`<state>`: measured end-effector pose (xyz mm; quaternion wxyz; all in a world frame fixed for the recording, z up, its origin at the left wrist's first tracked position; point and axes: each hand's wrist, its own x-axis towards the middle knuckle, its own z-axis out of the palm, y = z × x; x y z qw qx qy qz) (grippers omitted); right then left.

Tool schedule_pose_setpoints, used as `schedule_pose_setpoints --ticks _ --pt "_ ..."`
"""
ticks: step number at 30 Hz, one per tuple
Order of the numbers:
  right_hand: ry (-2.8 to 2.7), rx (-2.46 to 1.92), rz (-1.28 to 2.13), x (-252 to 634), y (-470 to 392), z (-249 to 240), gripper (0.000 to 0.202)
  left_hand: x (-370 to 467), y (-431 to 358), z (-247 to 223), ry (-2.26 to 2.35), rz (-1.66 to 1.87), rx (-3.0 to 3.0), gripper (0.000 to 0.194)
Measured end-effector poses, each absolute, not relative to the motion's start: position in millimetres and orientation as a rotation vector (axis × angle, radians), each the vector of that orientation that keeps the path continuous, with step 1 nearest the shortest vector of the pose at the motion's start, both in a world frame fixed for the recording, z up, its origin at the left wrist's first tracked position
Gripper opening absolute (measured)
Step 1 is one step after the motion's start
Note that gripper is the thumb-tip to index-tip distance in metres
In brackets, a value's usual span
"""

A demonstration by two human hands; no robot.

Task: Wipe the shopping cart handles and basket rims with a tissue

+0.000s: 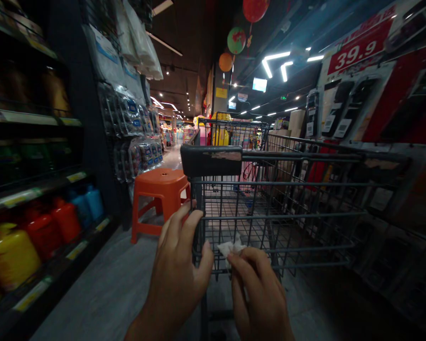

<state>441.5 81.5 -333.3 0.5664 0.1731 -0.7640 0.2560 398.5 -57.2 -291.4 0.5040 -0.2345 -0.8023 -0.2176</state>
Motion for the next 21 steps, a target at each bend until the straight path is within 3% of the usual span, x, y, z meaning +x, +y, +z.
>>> schedule_pose_setpoints --ticks 8,12,21 --pt "-1.55 0.101 0.453 472 108 -275 0.018 394 -56 -293 -1.917 -0.496 -0.558 0.042" --pt "-1.523 0.288 0.502 449 105 -255 0.023 395 -56 -293 -1.915 -0.501 -0.556 0.04" --pt "-1.73 0.409 0.54 435 106 -311 0.028 394 -58 -293 -1.916 -0.487 -0.567 0.041"
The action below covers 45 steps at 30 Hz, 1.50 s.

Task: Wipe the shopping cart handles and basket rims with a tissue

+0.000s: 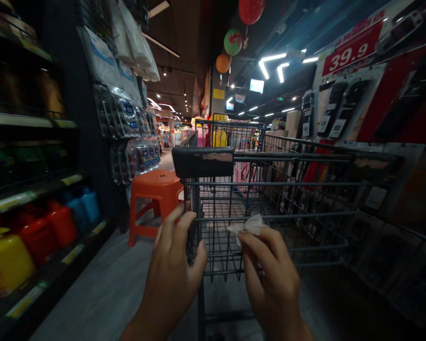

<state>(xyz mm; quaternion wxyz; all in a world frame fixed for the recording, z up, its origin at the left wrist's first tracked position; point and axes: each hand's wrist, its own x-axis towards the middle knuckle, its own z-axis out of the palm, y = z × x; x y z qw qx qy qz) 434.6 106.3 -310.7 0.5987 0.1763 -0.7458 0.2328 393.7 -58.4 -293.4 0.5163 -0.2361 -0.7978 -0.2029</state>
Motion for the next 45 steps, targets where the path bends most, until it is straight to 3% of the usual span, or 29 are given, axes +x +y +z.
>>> schedule_pose_setpoints --ticks 9,14,17,21,36,45 --pt "-1.792 0.335 0.532 455 130 -346 0.02 395 -59 -291 -1.911 -0.412 -0.561 0.037" --pt "-1.613 0.114 0.451 482 141 -316 0.022 394 -62 -292 -1.904 -0.392 -0.554 0.038" --pt "-1.559 0.121 0.368 477 139 -289 0.032 394 -62 -292 -1.898 -0.392 -0.546 0.038" --pt "-1.515 0.264 0.502 443 123 -273 0.033 395 -60 -292 -1.89 -0.395 -0.539 0.038" --pt "-1.813 0.292 0.495 444 119 -337 0.024 393 -60 -291 -1.916 -0.455 -0.544 0.039" --pt "-1.699 0.151 0.476 480 140 -317 0.017 391 -66 -291 -1.929 -0.483 -0.574 0.042"
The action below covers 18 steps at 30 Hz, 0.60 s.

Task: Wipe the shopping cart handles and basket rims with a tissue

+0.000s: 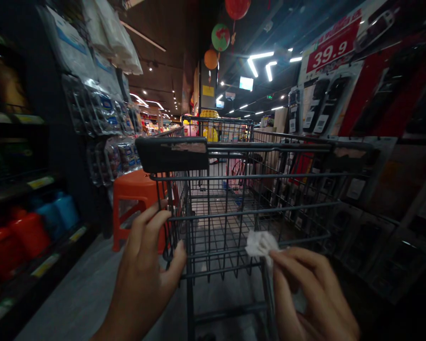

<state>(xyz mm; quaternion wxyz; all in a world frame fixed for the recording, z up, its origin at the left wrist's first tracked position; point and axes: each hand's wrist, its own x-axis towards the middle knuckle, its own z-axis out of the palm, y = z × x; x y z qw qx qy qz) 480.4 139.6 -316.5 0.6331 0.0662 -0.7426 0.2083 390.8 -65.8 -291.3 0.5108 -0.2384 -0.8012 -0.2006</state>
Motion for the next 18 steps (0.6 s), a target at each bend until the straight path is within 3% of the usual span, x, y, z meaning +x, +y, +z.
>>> schedule_pose_setpoints --ticks 8,18 --pt "-1.581 0.25 0.416 451 138 -268 0.028 385 -70 -291 -1.912 -0.502 -0.604 0.039" --pt "-1.771 0.25 0.362 447 133 -302 0.039 387 -70 -292 -1.889 -0.465 -0.601 0.04"
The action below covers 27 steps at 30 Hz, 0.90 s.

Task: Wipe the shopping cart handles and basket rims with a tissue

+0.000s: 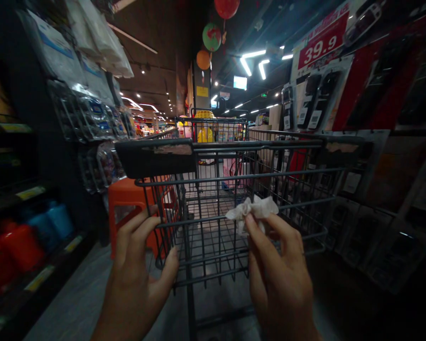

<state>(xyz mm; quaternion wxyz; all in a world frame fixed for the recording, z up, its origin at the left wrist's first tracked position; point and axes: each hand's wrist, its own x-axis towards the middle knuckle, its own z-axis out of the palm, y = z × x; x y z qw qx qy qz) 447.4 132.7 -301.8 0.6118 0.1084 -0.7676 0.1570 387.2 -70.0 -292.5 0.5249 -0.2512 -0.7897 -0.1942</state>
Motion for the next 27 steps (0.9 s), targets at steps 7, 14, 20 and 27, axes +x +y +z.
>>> schedule_pose_setpoints --ticks 7,14,20,27 --pt "-1.828 0.19 0.266 447 129 -335 0.04 386 -70 -295 -1.892 -0.478 -0.575 0.044" --pt "-1.797 0.161 0.274 455 133 -343 0.04 403 -60 -301 -1.882 -0.506 -0.455 0.06" --pt "-1.743 0.181 0.426 452 133 -345 0.027 428 -32 -324 -1.771 -0.369 -0.624 0.037" --pt "-1.686 0.13 0.523 454 140 -344 0.018 419 3 -334 -1.825 -0.214 -0.774 0.039"
